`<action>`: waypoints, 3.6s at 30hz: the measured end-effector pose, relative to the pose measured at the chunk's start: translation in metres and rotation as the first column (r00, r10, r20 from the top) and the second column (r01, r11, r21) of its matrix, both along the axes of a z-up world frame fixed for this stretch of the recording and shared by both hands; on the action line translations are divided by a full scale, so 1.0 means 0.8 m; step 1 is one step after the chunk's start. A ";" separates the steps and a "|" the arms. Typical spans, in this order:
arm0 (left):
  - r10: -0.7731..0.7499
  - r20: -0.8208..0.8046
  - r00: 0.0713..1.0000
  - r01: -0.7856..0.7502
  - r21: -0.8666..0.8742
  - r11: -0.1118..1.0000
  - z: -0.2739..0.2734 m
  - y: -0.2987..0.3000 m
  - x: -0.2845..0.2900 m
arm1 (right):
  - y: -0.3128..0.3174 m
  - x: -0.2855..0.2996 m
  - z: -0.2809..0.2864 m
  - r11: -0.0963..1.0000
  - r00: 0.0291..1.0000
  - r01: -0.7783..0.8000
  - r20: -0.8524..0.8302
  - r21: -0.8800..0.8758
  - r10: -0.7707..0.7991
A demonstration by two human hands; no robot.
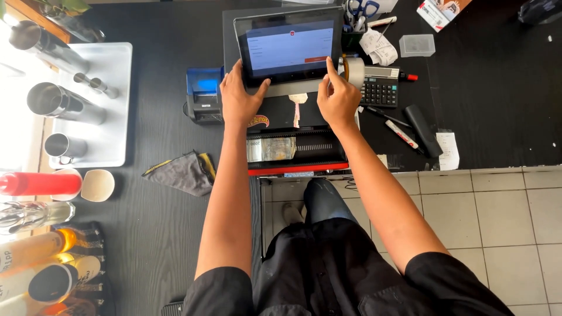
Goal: The recorder manages a customer transaction using cash and a POS tablet, then prepares drink ingredients by measuring powder into a cup.
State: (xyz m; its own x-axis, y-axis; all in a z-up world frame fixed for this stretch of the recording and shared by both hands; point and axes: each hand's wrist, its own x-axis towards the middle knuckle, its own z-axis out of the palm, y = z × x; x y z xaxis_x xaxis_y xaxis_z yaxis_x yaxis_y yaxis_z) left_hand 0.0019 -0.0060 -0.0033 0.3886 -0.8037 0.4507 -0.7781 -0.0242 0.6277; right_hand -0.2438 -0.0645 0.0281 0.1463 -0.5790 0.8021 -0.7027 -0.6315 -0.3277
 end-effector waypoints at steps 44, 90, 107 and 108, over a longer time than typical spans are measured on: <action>-0.030 0.016 0.999 0.031 -0.104 0.994 0.045 0.015 -0.018 | -0.054 -0.030 -0.035 0.849 0.875 -0.297 0.480 0.436 0.060; -0.063 0.118 0.991 0.072 -0.074 0.995 0.041 0.015 -0.016 | -0.024 -0.001 0.001 0.992 0.983 -0.129 -0.131 -0.004 0.127; 0.019 0.112 0.994 -0.007 -0.106 0.994 0.009 0.009 -0.006 | -0.031 -0.001 -0.010 0.990 0.968 -0.139 -0.213 -0.024 0.131; 0.038 0.112 0.993 -0.027 -0.097 0.995 0.010 0.011 -0.006 | -0.028 0.000 -0.007 0.987 0.966 -0.159 -0.211 -0.015 0.152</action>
State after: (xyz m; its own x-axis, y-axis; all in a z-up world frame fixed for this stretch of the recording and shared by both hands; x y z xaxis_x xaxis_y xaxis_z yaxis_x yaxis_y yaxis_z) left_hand -0.0032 0.0031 0.0048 0.3554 -0.7430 0.5671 -0.8444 0.0051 0.5358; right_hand -0.2439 -0.0869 0.0229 0.3985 -0.5105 0.7619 -0.6457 -0.7462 -0.1623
